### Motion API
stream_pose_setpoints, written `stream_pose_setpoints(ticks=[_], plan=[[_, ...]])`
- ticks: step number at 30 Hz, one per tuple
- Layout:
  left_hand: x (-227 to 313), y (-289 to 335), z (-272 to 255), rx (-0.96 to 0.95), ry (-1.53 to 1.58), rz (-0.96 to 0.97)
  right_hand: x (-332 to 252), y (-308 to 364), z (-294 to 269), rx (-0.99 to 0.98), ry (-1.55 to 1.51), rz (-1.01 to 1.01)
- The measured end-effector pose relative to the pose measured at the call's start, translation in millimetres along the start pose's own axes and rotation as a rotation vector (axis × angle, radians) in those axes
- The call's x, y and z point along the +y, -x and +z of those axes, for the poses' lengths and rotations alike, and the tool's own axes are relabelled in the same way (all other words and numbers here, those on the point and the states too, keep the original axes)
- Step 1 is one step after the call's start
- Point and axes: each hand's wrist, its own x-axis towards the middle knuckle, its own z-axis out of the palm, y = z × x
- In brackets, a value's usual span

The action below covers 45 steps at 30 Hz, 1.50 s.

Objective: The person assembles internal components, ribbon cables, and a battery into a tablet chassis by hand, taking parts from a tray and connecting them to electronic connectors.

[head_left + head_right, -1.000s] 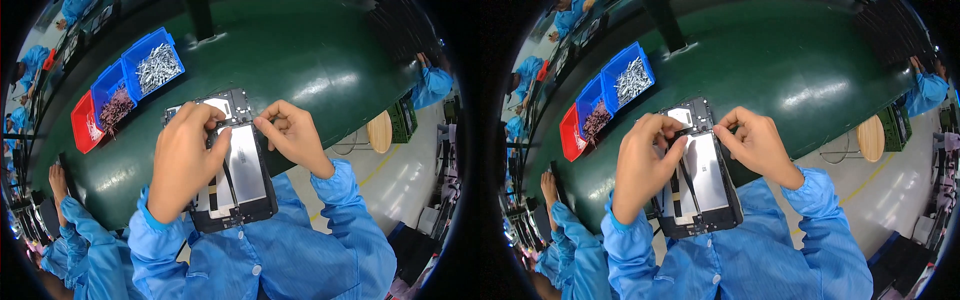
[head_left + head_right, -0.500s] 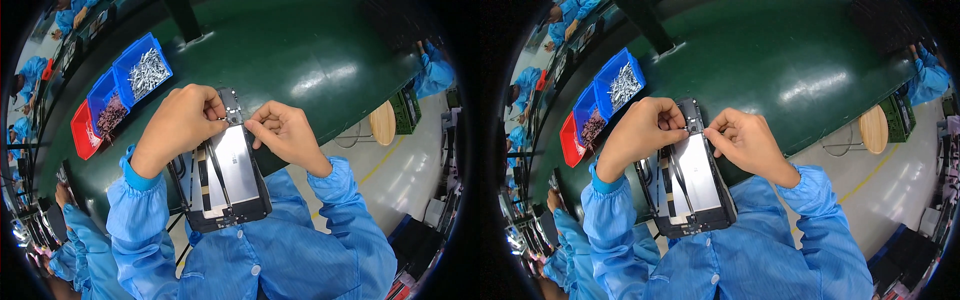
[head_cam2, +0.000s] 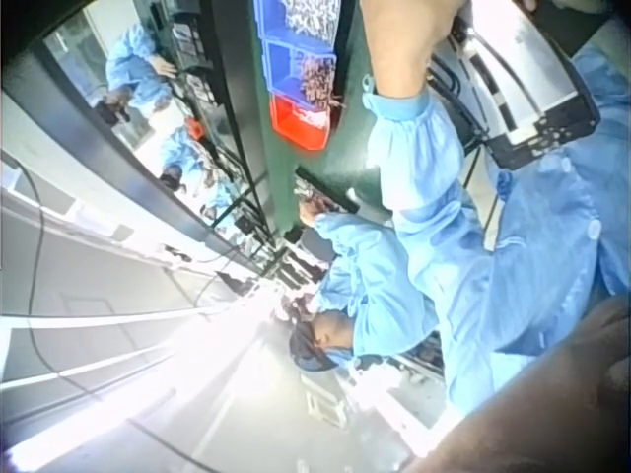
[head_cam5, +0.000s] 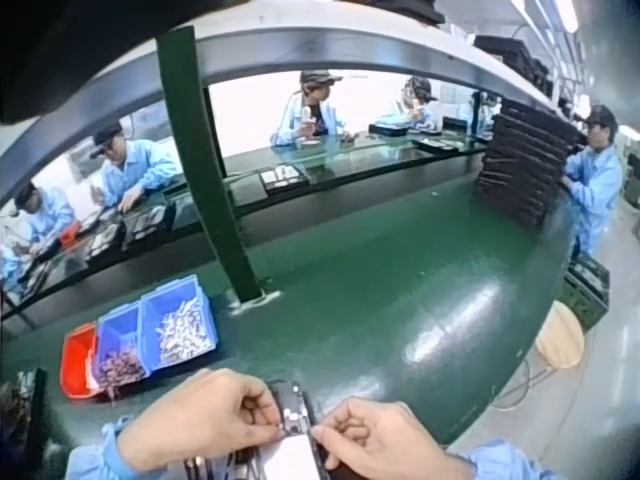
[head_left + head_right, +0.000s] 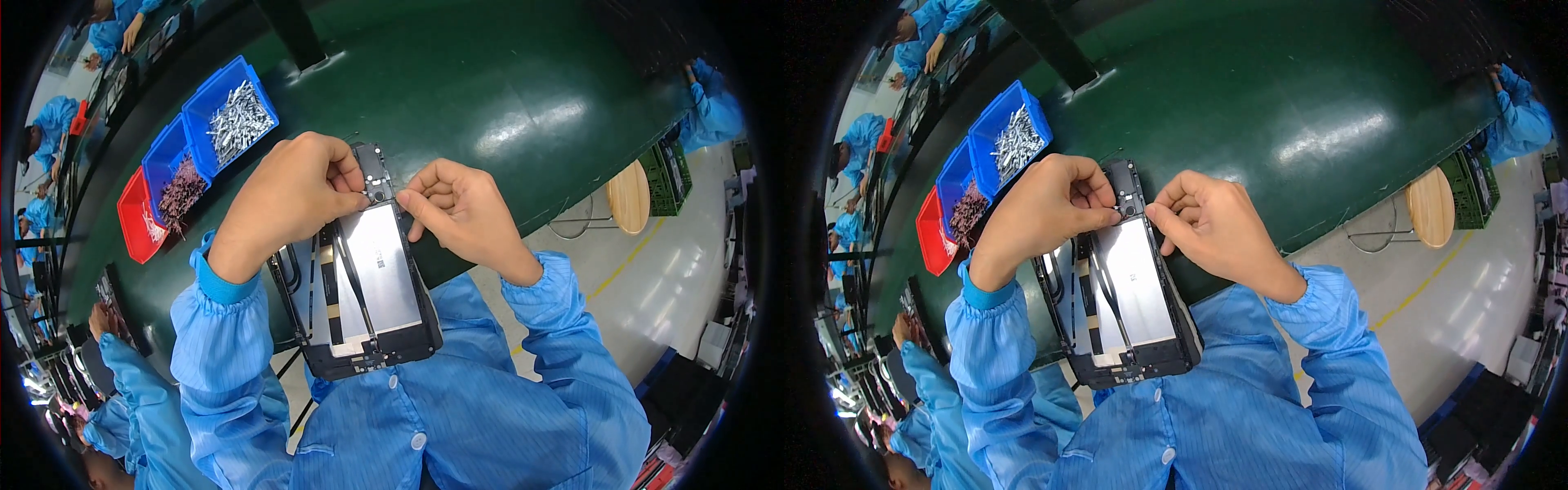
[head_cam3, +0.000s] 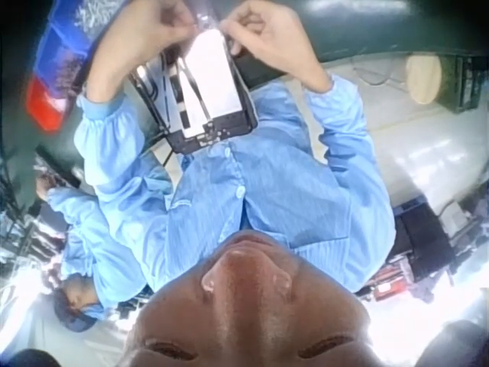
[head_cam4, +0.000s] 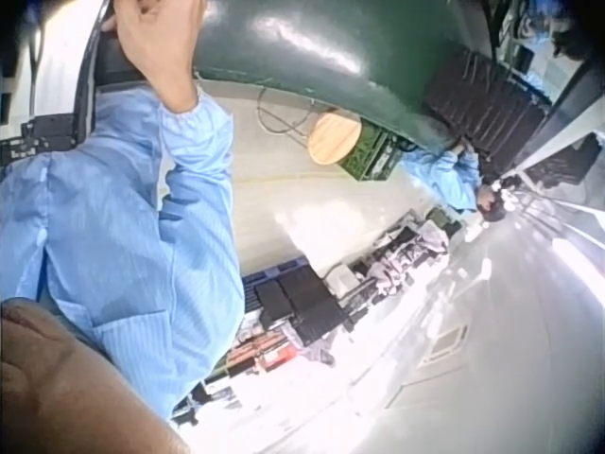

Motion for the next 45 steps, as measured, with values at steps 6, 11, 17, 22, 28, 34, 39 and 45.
stream_pose_setpoints(ticks=[6,11,17,22,28,34,39,45], plan=[[-2,-2,0,0.018,-0.018,0.033,-5,0,-1,-0.001,-0.011,0.039],[4,-3,-3,0.027,-0.085,0.044,-7,-1,0,-0.007,-0.04,0.068],[11,-5,0,0.11,-0.3,0.163,-5,-2,0,-0.016,-0.017,0.114],[5,-4,7,0.171,-0.372,0.26,-2,-3,-1,0.071,-0.009,0.0],[-16,3,18,0.135,0.025,0.349,-9,-20,-3,0.071,0.139,-0.17],[-25,4,19,0.18,0.105,0.307,-1,-11,0,0.127,-0.028,-0.121],[-28,5,15,0.189,0.086,0.287,9,-7,2,0.034,0.055,-0.098],[-31,5,18,0.216,0.09,0.317,2,-29,1,-0.078,0.023,-0.016]])
